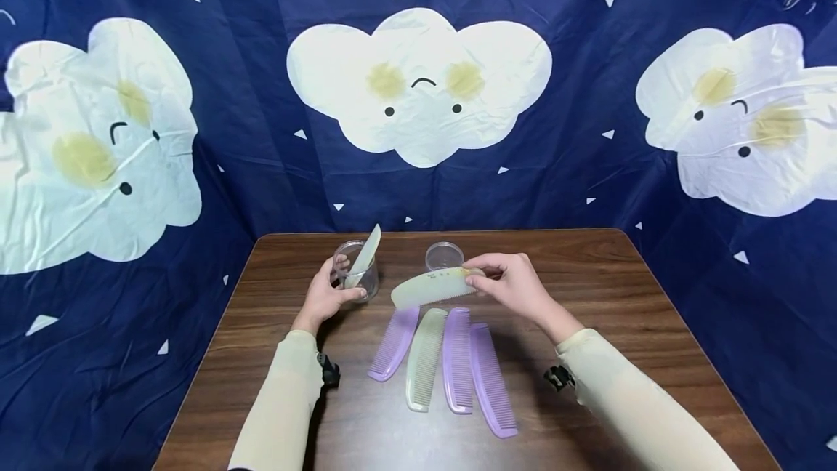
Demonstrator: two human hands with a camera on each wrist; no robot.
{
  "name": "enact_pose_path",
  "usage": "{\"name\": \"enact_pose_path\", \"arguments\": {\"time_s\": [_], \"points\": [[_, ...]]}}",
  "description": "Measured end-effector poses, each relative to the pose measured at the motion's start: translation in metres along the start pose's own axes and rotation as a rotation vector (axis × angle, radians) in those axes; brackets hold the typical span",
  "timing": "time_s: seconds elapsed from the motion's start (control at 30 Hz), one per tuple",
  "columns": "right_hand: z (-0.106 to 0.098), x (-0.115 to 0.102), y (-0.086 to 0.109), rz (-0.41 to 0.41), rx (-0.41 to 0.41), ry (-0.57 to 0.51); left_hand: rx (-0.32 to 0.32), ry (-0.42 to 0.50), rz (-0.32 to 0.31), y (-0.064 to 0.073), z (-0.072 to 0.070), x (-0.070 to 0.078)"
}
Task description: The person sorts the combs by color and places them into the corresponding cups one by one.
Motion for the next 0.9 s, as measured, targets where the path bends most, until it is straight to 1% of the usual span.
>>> {"name": "enact_pose_path", "arguments": {"time_s": [0.1, 0.27, 0.5, 0.67, 0.77, 0.9], "points": [[0.001, -0.004, -0.008, -0.004, 0.013, -0.016, 0.000, 0.007, 0.003, 0.001, 0.000, -0.001], [0.006, -0.012, -0.020, -0.035, 0.025, -0.018, -0.002, 0.006, 0.000, 0.003, 0.000, 0.000], [0.016, -0.025, -0.033, -0.066, 0.033, -0.022, 0.000, 0.000, -0.004, 0.004, -0.001, 0.003], [0.024, -0.033, -0.042, -0.096, 0.045, 0.002, 0.011, -0.002, 0.005, 0.004, 0.000, 0.004], [0.028, -0.037, -0.047, -0.101, 0.047, 0.006, 0.007, -0.011, 0.002, 0.004, 0.000, 0.004], [0.036, -0.040, -0.055, -0.093, 0.045, -0.022, 0.005, -0.002, -0.007, 0.005, -0.001, 0.004]]}}
Point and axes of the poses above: each hand's wrist, its own y-axis away from the middle knuckle, its own z-axis out of the palm, x = y × z, the point moved 5 cm from there along -y, towards the middle knuckle, and after that the axes turned 14 degrees about x, right-handed, at the moved point
